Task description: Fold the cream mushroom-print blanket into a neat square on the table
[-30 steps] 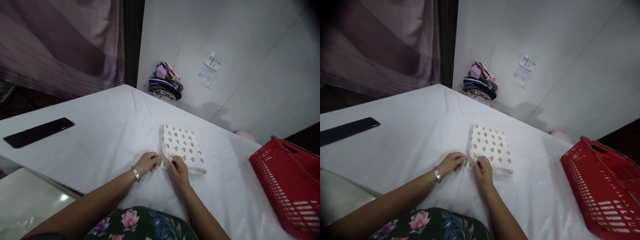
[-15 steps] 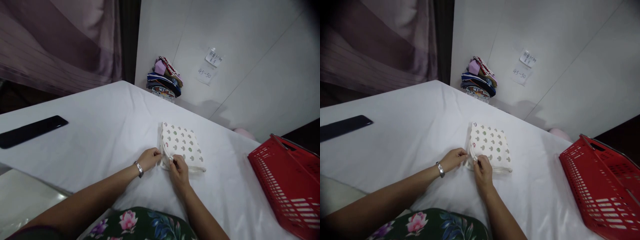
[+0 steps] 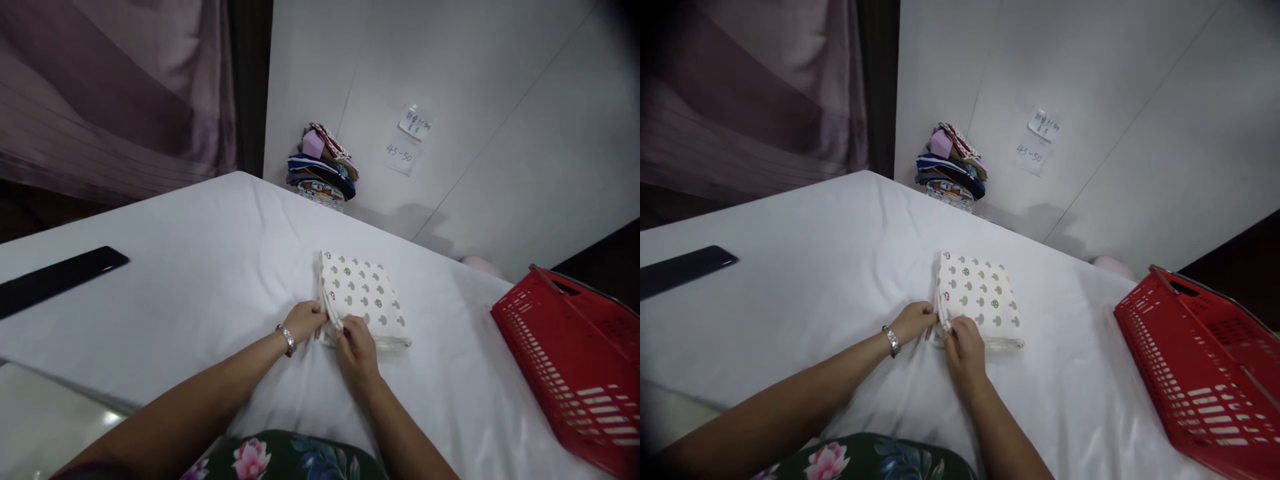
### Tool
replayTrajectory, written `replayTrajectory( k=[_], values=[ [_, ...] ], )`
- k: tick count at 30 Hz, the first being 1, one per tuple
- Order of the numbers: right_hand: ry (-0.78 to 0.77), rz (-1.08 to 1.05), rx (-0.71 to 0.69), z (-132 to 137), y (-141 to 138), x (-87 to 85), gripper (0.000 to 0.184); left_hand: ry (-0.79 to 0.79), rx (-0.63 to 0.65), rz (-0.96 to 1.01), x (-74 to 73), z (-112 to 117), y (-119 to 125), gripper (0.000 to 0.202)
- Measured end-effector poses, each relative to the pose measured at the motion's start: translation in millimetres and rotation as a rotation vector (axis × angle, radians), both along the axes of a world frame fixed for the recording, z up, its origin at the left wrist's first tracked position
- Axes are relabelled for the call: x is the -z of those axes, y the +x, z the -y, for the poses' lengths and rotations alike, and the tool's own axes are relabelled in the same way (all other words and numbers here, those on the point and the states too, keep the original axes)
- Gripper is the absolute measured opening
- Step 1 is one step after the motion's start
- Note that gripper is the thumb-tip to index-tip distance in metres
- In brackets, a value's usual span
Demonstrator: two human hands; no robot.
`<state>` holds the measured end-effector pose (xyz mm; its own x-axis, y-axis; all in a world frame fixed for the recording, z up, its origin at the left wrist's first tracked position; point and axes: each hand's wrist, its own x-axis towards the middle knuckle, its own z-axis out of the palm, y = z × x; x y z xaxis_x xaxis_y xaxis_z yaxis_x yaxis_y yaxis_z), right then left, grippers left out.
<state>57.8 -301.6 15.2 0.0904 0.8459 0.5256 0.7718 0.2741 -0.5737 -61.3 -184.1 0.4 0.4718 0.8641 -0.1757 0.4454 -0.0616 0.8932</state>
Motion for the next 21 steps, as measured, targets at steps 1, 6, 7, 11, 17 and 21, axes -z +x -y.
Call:
replayTrajectory(
  k=[1, 6, 7, 11, 17, 21],
  values=[
    [-0.018, 0.099, -0.020, 0.4, -0.5, 0.0, 0.019, 0.000, 0.010, 0.007, -0.3, -0.3, -0.8, 0.014],
    [-0.052, 0.378, -0.034, -0.1, -5.2, 3.6, 0.022, 0.008, 0.039, 0.074, -4.2, 2.7, -6.0, 0.018],
    [-0.050, 0.381, -0.030, -0.4, -6.1, 4.4, 0.022, -0.012, 0.034, 0.102, -5.3, 4.0, -7.2, 0.020],
    [-0.051, 0.366, -0.032, -0.4, -8.5, 3.9, 0.025, -0.172, -0.016, 0.241, -6.5, 7.7, -10.7, 0.028],
    [-0.060, 0.255, -0.082, 2.3, -10.3, -1.5, 0.036, -0.096, 0.015, 0.277, 2.8, 7.8, -10.3, 0.020],
    [-0.049, 0.042, -0.122, 3.0, -5.3, -0.9, 0.032, -0.112, 0.039, 0.252, 3.8, 9.0, -10.1, 0.016]
  ],
)
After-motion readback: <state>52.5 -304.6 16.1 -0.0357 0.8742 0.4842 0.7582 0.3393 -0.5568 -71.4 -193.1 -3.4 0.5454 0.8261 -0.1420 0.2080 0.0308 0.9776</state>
